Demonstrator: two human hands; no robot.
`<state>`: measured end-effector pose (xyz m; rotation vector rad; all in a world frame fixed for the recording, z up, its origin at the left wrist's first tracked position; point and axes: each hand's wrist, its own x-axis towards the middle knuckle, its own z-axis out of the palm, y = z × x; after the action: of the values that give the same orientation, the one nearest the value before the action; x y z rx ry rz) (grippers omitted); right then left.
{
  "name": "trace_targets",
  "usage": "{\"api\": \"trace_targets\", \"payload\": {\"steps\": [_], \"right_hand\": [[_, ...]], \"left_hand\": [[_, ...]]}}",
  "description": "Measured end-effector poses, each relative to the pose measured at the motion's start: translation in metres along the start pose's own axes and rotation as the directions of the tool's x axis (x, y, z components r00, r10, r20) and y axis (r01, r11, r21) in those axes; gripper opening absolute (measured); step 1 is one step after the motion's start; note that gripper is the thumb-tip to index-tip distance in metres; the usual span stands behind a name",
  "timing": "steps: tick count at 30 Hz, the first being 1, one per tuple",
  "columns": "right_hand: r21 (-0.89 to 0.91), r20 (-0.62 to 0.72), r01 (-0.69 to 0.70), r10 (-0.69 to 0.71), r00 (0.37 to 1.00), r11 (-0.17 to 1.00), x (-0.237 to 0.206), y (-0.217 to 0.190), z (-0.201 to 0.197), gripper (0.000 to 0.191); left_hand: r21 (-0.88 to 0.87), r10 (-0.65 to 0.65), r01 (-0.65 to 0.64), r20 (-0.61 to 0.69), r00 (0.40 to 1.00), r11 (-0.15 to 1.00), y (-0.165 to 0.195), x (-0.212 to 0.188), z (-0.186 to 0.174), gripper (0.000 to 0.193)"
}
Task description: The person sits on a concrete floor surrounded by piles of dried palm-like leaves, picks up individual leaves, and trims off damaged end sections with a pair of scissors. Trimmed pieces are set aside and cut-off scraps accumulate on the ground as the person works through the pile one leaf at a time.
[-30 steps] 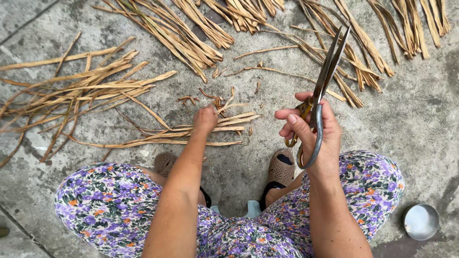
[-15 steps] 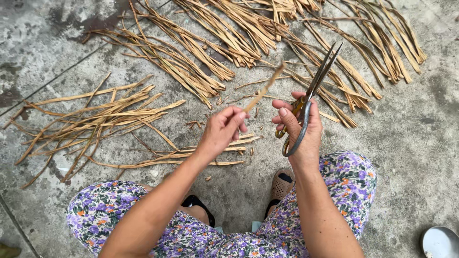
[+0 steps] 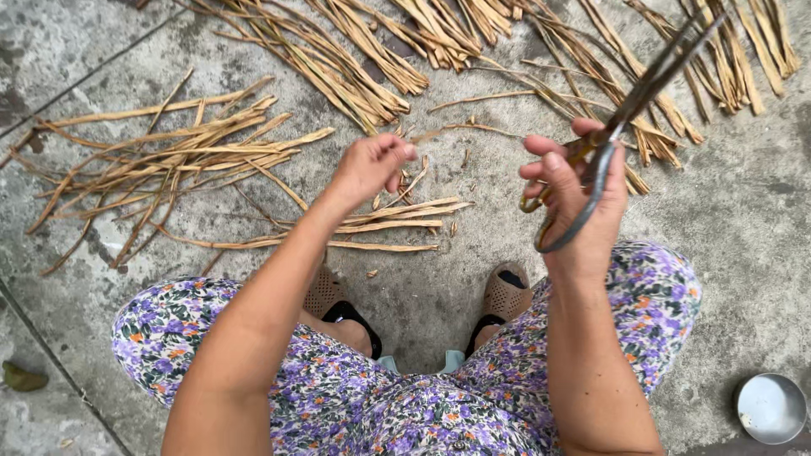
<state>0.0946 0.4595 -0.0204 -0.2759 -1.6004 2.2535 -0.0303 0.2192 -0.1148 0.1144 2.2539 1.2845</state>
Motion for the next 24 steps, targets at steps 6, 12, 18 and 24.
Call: {"api": "trace_targets", "payload": {"steps": [6, 12, 18, 24], "right_hand": [[-0.005, -0.061, -0.073, 0.073, 0.995, 0.997, 0.005, -0.007, -0.009, 0.040], [-0.082, -0.041, -0.167, 0.164, 0.986, 0.983, 0.012, 0.002, -0.010, 0.043], [-0.081, -0.046, -0.277, 0.274, 0.961, 0.958, 0.017, 0.016, -0.010, 0.044], [-0.100, -0.073, -0.354, 0.348, 0.935, 0.930, 0.023, 0.022, -0.010, 0.044]], "left_hand": [[0.078, -0.244, 0.246, -0.031, 0.969, 0.966, -0.080, 0.073, 0.013, 0.013], [0.207, -0.111, 0.155, -0.210, 0.971, 0.966, -0.128, 0.106, 0.071, 0.017], [0.230, -0.202, 0.288, -0.336, 0.920, 0.930, -0.136, 0.099, 0.118, 0.067], [0.486, -0.200, 0.339, -0.316, 0.928, 0.806, -0.141, 0.099, 0.122, 0.035]]}}
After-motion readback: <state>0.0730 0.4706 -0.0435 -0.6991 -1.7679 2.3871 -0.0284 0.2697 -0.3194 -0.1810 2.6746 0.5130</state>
